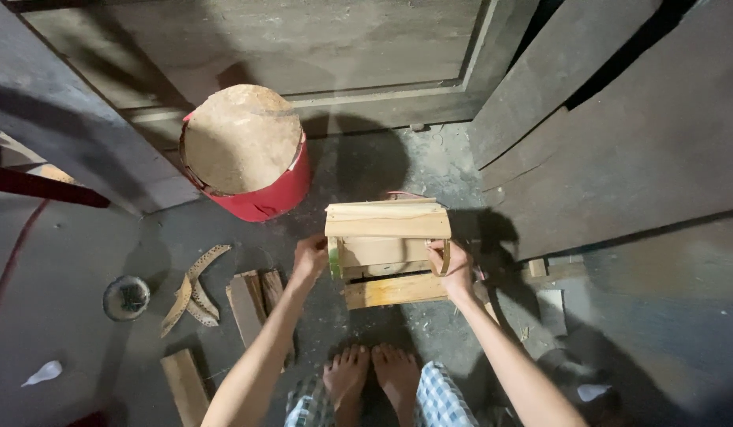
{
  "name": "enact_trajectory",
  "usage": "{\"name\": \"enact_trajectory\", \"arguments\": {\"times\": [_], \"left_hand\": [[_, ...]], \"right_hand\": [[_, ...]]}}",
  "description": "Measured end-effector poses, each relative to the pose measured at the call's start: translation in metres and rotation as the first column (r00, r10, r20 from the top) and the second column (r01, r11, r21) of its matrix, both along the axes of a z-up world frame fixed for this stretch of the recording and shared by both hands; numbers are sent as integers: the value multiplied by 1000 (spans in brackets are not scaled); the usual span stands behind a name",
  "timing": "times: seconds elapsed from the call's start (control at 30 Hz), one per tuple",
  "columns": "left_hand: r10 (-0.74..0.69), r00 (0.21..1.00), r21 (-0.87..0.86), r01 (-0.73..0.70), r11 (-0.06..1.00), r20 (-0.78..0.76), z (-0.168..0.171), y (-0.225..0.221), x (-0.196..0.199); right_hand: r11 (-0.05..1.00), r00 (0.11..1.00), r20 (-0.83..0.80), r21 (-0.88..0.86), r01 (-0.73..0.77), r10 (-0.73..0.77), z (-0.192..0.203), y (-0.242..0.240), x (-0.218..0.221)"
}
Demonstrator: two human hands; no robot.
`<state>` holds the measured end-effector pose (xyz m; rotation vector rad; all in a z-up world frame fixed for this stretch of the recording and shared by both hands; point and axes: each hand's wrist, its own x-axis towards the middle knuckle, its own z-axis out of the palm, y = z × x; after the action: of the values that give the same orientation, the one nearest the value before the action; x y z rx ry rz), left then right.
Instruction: Assembling a small wooden structure by hammering nails into wooden boards
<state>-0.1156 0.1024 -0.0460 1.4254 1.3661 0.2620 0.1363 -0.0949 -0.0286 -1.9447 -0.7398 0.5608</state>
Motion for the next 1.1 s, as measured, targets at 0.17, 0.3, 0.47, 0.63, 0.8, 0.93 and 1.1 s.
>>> {"name": "enact_trajectory", "arguments": {"times": [0.17,0.3,0.47,0.63,0.8,0.93,1.1], "left_hand": [[11,999,44,-13,999,43,27,-9,0],[78,988,5,-79,997,132,55,-21,3],[110,984,20,-114,993,142,57,-28,6],[146,989,41,-148,988,36,57,-33,7],[192,981,67,-194,979,32,47,-38,7],[202,978,74,-205,976,43,30,-38,7],[112,993,99,-109,989,-35,17,-34,3]], "right_hand": [[997,997,-56,-48,53,-56,-9,0,-3],[992,993,-62,-83,97,-103,4,5,-7],[994,996,-66,-98,55,-61,7,2,-1],[997,998,-61,-78,23,-28,0,1,2],[993,998,-29,-104,48,-52,-12,0,6],[998,999,-12,-57,31,-32,-10,-1,4],[999,999,-35,-38,37,-38,-10,-2,4]]}}
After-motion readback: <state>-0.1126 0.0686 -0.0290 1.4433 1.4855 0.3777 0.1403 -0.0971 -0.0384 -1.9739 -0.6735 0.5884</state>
